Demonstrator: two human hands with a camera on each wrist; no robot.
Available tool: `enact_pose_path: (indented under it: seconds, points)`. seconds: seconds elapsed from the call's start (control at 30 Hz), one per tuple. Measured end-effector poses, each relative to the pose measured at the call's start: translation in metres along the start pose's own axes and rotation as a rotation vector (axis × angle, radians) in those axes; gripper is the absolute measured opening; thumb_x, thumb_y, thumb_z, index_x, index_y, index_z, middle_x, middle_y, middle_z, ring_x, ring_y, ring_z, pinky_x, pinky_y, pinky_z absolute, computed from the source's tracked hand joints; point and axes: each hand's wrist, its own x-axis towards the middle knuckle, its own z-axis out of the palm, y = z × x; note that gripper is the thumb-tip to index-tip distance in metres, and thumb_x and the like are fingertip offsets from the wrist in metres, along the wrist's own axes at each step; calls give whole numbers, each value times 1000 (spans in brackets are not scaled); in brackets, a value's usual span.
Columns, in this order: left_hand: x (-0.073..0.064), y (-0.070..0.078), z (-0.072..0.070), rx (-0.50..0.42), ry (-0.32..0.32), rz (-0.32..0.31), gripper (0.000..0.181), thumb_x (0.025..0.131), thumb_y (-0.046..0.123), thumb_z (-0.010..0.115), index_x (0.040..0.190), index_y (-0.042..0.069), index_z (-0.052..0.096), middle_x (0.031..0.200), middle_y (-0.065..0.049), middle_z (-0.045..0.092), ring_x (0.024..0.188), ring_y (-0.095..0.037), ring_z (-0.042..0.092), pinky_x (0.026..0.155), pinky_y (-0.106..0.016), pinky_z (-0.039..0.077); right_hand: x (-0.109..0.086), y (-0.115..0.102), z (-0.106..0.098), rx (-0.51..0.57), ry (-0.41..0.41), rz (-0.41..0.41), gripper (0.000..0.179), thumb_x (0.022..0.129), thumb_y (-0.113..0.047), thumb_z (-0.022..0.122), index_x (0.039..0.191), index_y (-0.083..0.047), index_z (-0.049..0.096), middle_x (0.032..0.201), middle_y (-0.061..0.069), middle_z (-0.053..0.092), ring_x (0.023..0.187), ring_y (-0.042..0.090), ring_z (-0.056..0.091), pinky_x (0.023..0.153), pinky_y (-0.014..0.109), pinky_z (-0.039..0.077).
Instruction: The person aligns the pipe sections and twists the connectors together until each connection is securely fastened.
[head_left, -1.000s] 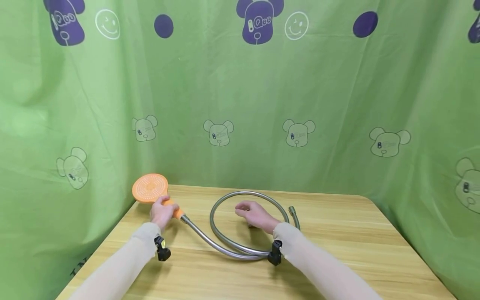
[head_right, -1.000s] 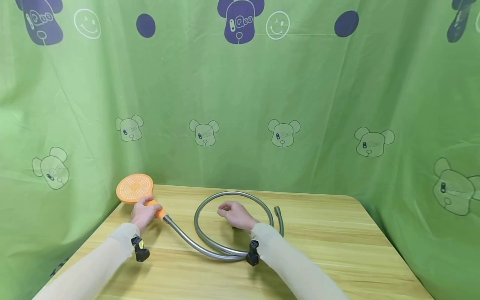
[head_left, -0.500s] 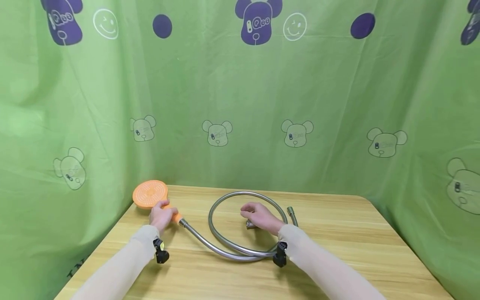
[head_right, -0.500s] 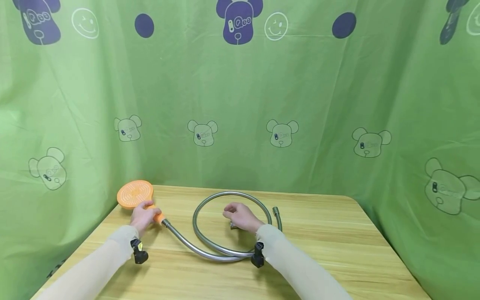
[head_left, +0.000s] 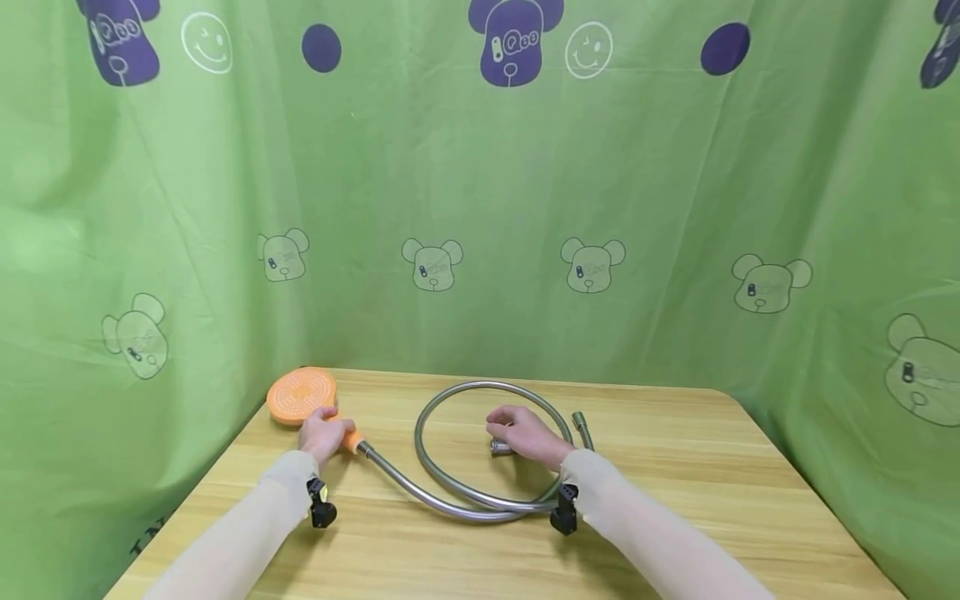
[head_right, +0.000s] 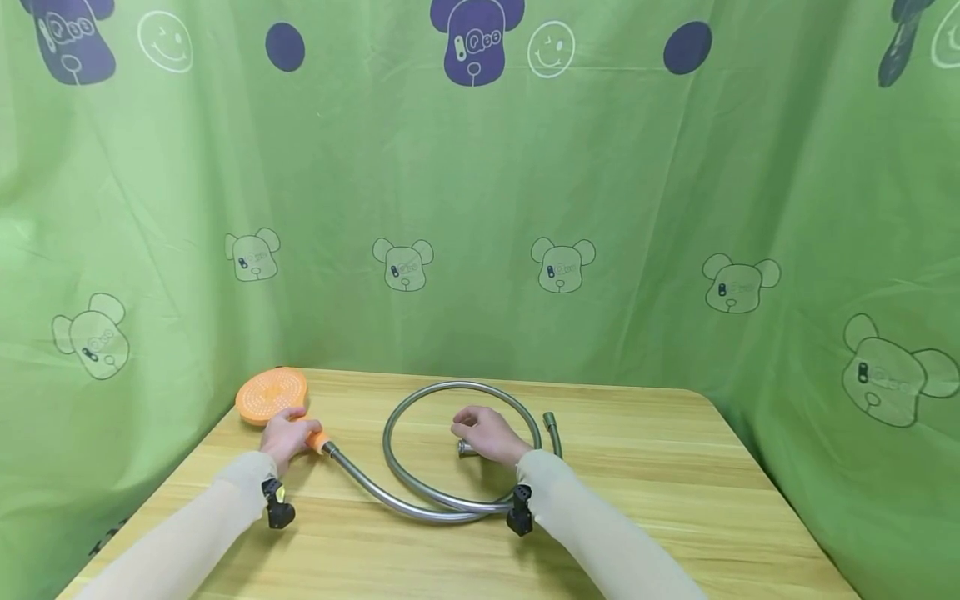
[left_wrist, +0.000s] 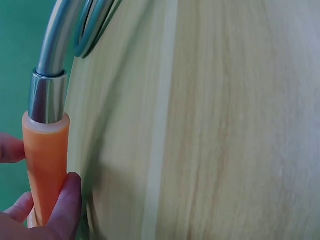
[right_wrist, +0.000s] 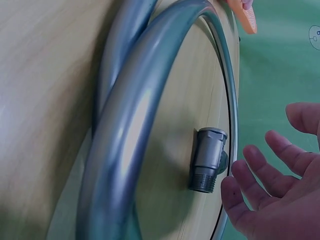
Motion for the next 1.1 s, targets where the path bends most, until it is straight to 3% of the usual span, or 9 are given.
enact_pose_path:
  seconds: [0.2,0.67,1.1]
  points:
    - [2,-3,0,-31,-17,-11,66,81,12,66,142,-3,47,134,-28,51,90,-22,61,63,-19,49,-1,0,-2,-24,9,11,29,96,-26,64,119,-8,69,113,5,69,107,21,62,97,45,50]
    - [2,0,3,20,-20,2,64,79,15,67,138,-4,50,128,-28,53,90,-22,61,62,-19,52,-2,3,-5,-28,12,18,30,95,-26,65,119,-7,68,113,5,69,105,20,62,96,45,51]
    - [0,-3,0,106,-34,28,62,82,19,66,138,-5,50,129,-28,54,102,-30,58,67,-22,52,-2,2,-5,-38,18,26,30,94,-25,66,120,-9,68,114,6,69,104,20,63,96,44,51]
